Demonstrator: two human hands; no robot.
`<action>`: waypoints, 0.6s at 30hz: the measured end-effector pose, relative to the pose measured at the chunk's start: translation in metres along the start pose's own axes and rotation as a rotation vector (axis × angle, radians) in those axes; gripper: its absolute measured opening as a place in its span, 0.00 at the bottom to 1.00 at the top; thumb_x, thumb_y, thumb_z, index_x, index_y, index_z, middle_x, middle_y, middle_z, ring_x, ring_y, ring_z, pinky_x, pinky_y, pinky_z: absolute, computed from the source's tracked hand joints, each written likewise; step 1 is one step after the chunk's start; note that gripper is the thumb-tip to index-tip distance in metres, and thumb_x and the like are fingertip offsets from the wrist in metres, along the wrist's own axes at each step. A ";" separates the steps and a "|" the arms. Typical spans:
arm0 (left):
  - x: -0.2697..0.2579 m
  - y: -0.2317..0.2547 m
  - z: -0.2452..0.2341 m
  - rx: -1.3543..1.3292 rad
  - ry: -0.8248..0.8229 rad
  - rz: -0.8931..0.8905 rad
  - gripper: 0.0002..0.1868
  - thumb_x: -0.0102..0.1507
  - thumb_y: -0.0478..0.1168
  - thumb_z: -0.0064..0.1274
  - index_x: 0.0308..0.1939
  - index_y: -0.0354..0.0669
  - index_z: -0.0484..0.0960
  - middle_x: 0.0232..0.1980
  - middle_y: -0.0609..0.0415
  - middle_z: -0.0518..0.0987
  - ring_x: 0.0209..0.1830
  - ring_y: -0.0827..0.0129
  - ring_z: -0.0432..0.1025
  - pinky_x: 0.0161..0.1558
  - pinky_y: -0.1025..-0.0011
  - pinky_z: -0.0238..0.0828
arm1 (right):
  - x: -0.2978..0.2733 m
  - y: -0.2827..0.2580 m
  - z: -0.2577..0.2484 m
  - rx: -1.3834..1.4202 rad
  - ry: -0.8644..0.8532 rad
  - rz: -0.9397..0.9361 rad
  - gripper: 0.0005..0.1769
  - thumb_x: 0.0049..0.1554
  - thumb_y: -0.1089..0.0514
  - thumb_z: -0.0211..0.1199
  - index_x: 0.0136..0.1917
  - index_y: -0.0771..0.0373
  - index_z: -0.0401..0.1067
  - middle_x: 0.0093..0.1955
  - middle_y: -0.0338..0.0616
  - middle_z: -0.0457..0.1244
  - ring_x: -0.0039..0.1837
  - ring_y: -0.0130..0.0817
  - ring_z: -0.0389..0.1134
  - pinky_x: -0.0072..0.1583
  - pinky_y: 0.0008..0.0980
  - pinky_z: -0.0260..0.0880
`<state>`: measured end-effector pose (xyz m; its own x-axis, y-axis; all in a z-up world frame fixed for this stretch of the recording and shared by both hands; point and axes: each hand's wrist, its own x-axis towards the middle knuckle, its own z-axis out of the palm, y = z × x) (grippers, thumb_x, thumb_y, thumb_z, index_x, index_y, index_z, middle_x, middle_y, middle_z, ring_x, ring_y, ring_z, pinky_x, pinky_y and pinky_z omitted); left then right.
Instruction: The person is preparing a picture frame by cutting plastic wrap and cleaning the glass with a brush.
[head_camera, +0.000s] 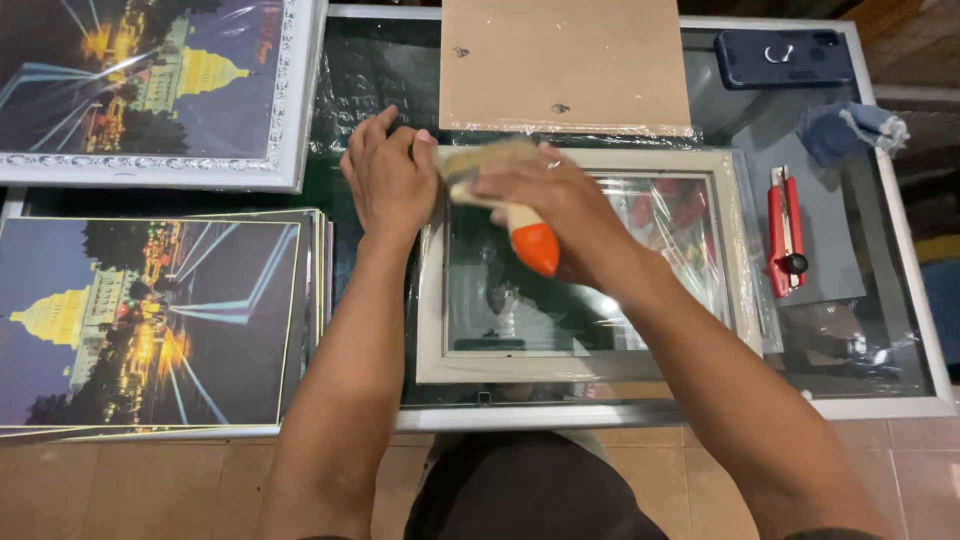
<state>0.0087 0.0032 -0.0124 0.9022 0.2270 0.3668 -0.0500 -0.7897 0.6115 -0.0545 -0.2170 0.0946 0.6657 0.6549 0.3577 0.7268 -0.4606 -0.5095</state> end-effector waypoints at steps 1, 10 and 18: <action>0.002 0.003 -0.003 -0.011 -0.005 -0.003 0.12 0.68 0.45 0.52 0.42 0.45 0.88 0.69 0.49 0.73 0.73 0.53 0.59 0.71 0.51 0.46 | -0.001 0.008 0.011 -0.116 -0.033 -0.022 0.17 0.60 0.64 0.62 0.60 0.51 0.80 0.66 0.41 0.69 0.72 0.42 0.66 0.78 0.56 0.53; 0.000 0.007 -0.006 -0.046 0.019 -0.045 0.08 0.65 0.45 0.56 0.41 0.47 0.86 0.69 0.49 0.73 0.74 0.54 0.58 0.72 0.52 0.46 | -0.076 -0.052 -0.048 0.807 -0.332 0.235 0.18 0.56 0.61 0.67 0.60 0.61 0.80 0.57 0.46 0.76 0.55 0.38 0.79 0.59 0.41 0.78; 0.001 0.006 -0.004 -0.028 0.015 -0.025 0.09 0.65 0.45 0.56 0.41 0.46 0.86 0.69 0.49 0.73 0.73 0.54 0.58 0.71 0.52 0.46 | 0.001 -0.002 0.002 0.715 0.522 0.627 0.16 0.62 0.60 0.64 0.61 0.68 0.73 0.43 0.40 0.68 0.41 0.24 0.70 0.43 0.25 0.72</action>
<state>0.0078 0.0015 -0.0054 0.8968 0.2548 0.3618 -0.0400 -0.7676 0.6397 -0.0558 -0.2144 0.0941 0.9969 0.0111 0.0774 0.0779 -0.0585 -0.9952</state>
